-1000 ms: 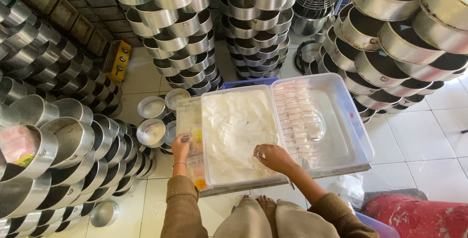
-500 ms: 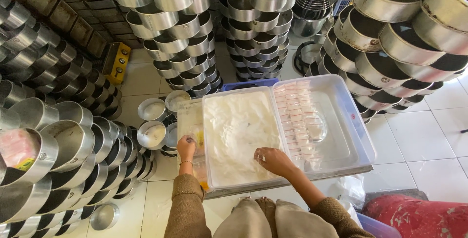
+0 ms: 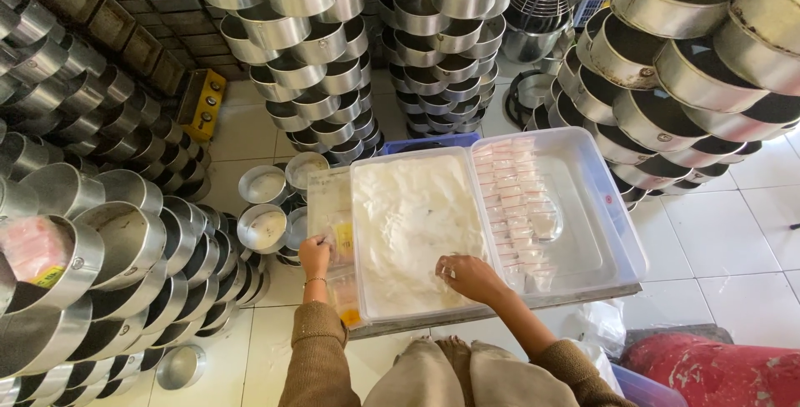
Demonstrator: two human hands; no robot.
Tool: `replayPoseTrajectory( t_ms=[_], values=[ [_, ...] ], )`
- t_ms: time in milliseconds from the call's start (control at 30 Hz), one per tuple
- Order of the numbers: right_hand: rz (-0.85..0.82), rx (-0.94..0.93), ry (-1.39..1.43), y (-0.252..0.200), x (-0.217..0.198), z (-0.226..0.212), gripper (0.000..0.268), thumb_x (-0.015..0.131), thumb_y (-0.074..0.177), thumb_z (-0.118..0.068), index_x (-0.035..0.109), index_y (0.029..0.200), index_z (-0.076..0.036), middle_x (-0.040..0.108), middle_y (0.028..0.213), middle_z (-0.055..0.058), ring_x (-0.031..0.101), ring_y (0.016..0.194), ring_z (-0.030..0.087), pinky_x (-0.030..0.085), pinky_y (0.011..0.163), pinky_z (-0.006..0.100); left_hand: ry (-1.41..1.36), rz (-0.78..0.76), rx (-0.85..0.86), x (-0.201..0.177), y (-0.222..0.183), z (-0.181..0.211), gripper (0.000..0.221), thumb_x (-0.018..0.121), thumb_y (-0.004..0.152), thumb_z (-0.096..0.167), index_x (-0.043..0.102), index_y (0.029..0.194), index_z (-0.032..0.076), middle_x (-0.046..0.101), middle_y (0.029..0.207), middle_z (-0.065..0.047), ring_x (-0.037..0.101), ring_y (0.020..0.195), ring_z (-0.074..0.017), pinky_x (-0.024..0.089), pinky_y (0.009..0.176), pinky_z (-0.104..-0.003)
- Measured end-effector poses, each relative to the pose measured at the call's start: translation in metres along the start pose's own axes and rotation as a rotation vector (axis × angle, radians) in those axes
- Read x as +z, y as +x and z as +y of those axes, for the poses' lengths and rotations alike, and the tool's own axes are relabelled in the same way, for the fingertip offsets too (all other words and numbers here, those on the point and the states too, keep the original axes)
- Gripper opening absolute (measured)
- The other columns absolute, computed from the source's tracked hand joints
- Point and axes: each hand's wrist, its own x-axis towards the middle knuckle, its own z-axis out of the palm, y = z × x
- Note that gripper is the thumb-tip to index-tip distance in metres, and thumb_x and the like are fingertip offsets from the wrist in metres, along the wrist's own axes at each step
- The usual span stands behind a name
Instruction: The person coats rectangular food items in a white powder and places them into a container one at a time.
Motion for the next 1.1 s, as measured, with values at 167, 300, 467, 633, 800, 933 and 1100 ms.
replayPoseTrajectory(
  t_ms=[167,300,467,633,800,933,1100],
  values=[
    [-0.014,-0.009,-0.001,-0.003,-0.004,-0.001,0.014,0.06,0.09,-0.027,0.066,0.098,-0.017,0.075,0.092,0.009,0.071,0.09,0.04,0.057,0.08,0.052,-0.023,-0.029,0.01,-0.007,-0.002,0.0,0.039,0.059,0.084,0.024,0.078,0.117,0.012,0.076,0.114,-0.015,0.065,0.115,-0.0398,0.051,0.101,-0.047],
    [-0.01,-0.007,0.011,-0.006,-0.005,-0.003,0.012,0.061,0.089,-0.026,0.066,0.096,-0.017,0.075,0.091,0.008,0.072,0.089,0.039,0.058,0.08,0.051,-0.037,0.011,0.008,-0.006,0.001,-0.012,0.035,0.063,0.086,0.032,0.079,0.113,0.016,0.077,0.108,-0.012,0.068,0.11,-0.0371,0.051,0.099,-0.044],
    [-0.02,-0.022,-0.019,-0.006,0.0,-0.005,0.013,0.06,0.091,-0.026,0.065,0.096,-0.016,0.075,0.092,0.01,0.072,0.089,0.04,0.058,0.08,0.052,-0.076,0.084,-0.036,-0.016,-0.015,-0.004,0.034,0.071,0.08,0.039,0.08,0.106,0.018,0.078,0.1,-0.011,0.069,0.107,-0.0361,0.051,0.097,-0.043],
    [-0.029,-0.034,-0.068,-0.002,0.002,-0.01,0.014,0.059,0.091,-0.026,0.065,0.099,-0.016,0.074,0.092,0.011,0.072,0.09,0.039,0.058,0.081,0.051,-0.211,0.101,-0.1,-0.019,-0.028,0.004,0.03,0.068,0.083,0.033,0.078,0.106,0.017,0.077,0.104,-0.01,0.069,0.108,-0.0362,0.051,0.096,-0.043],
    [0.004,-0.053,-0.092,0.005,0.007,-0.008,0.013,0.061,0.09,-0.027,0.066,0.098,-0.018,0.075,0.091,0.007,0.073,0.088,0.036,0.058,0.081,0.05,-0.382,0.076,-0.145,-0.041,-0.043,0.018,0.04,0.065,0.088,0.034,0.07,0.12,0.01,0.072,0.119,-0.014,0.063,0.12,-0.0352,0.046,0.105,-0.044],
    [0.044,-0.083,-0.113,0.011,0.003,-0.025,0.013,0.061,0.092,-0.029,0.068,0.098,-0.019,0.075,0.089,0.004,0.074,0.086,0.032,0.058,0.079,0.046,-0.361,0.163,-0.058,-0.049,-0.057,0.031,0.038,0.073,0.081,0.029,0.072,0.115,0.011,0.072,0.11,-0.017,0.064,0.115,-0.0392,0.047,0.102,-0.047],
    [0.094,-0.153,0.278,0.04,0.012,-0.041,0.02,0.072,0.09,-0.033,0.073,0.098,-0.015,0.075,0.088,0.009,0.073,0.077,0.033,0.059,0.069,0.042,-0.598,0.146,-0.047,-0.069,-0.065,0.048,0.031,0.084,0.077,0.025,0.07,0.104,0.019,0.076,0.089,0.001,0.072,0.081,-0.0135,0.055,0.074,-0.03]
  ],
)
